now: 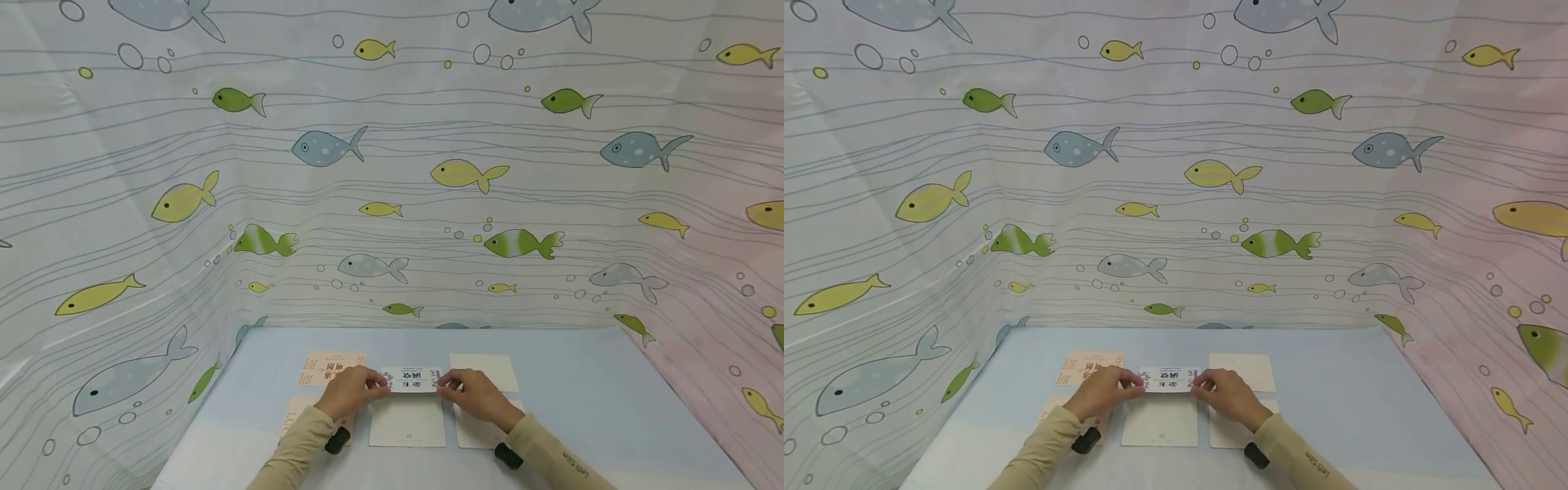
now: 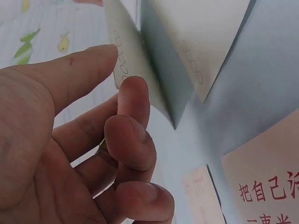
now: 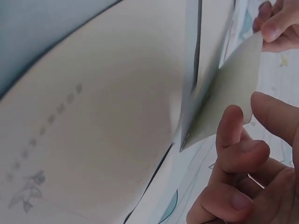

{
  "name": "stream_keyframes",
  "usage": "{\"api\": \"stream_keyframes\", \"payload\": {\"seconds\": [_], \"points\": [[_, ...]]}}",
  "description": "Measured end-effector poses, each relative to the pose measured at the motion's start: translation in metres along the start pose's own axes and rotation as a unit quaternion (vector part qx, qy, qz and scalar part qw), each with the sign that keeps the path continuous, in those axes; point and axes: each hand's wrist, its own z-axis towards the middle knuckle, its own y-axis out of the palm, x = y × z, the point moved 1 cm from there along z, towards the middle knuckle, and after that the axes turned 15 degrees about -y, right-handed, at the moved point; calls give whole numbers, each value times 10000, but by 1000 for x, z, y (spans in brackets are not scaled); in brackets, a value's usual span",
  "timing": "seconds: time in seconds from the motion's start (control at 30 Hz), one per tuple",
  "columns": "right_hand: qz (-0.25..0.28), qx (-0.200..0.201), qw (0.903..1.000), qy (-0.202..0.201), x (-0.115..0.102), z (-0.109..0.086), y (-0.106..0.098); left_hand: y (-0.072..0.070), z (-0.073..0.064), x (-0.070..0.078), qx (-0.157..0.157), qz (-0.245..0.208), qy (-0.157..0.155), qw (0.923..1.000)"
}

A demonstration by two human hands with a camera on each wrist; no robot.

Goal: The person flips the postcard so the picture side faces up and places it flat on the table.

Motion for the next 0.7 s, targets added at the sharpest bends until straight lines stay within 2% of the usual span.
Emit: {"api": "stream_keyframes", "payload": {"seconds": [0.47,0.7], "points": [[-367,27,9993,-7,-1,5,7,5,6,-3,100,76,-156,9998],[-385,131,9992,45,3,8,10,8,12,-6,-1,37,-314,9995]]}}
